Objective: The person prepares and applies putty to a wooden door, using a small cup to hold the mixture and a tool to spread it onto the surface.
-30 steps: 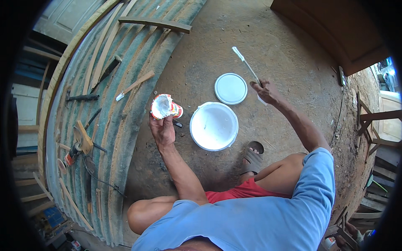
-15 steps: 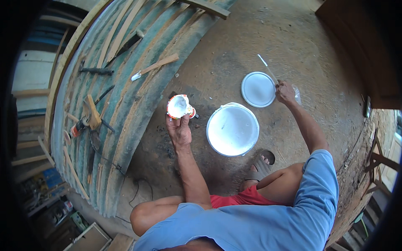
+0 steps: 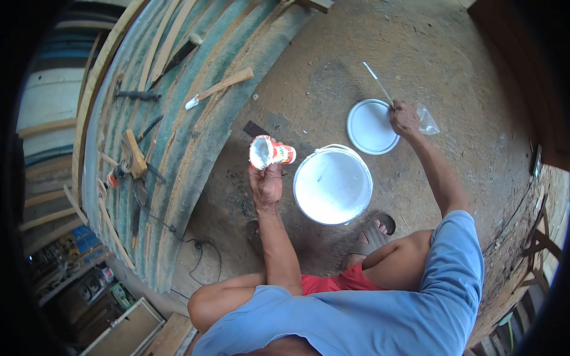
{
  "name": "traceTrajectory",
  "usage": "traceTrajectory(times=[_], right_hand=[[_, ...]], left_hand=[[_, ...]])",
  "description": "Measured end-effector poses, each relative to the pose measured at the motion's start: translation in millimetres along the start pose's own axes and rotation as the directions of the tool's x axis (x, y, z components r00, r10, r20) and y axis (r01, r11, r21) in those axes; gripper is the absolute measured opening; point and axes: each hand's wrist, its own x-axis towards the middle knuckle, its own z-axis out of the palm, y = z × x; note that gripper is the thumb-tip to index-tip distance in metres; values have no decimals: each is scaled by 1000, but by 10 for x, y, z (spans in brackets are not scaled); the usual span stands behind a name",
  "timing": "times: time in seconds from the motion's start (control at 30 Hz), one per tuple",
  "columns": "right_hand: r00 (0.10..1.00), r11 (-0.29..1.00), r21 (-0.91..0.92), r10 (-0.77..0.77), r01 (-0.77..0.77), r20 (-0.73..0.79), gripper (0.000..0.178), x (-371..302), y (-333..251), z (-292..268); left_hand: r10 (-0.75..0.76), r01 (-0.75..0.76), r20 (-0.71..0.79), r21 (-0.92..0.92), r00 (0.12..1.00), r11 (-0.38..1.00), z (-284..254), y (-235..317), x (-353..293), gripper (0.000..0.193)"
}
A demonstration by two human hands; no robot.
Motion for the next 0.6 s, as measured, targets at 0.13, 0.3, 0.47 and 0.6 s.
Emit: traceTrajectory(times=[0.13,0.3,0.47,0.6], right_hand=[[997,982,188,-39,26,69,28,-92,36,130],[977,928,365,-6,-73,212,30,-169,-82,-226],[991,871,478,-135,109,19,33,-230,4,-277],[994,645,758,-93,97,-48,25,-154,25,-780]], left_hand=[[-40,45,62,-91,997,995,184,-178,78,56],[-78,76,70,36,995,996,161,-335,45,55],[49,-47,-24,54,999,997,212,-238,33,55],[133,-133,7,71,991,989,94,-5,56,55]])
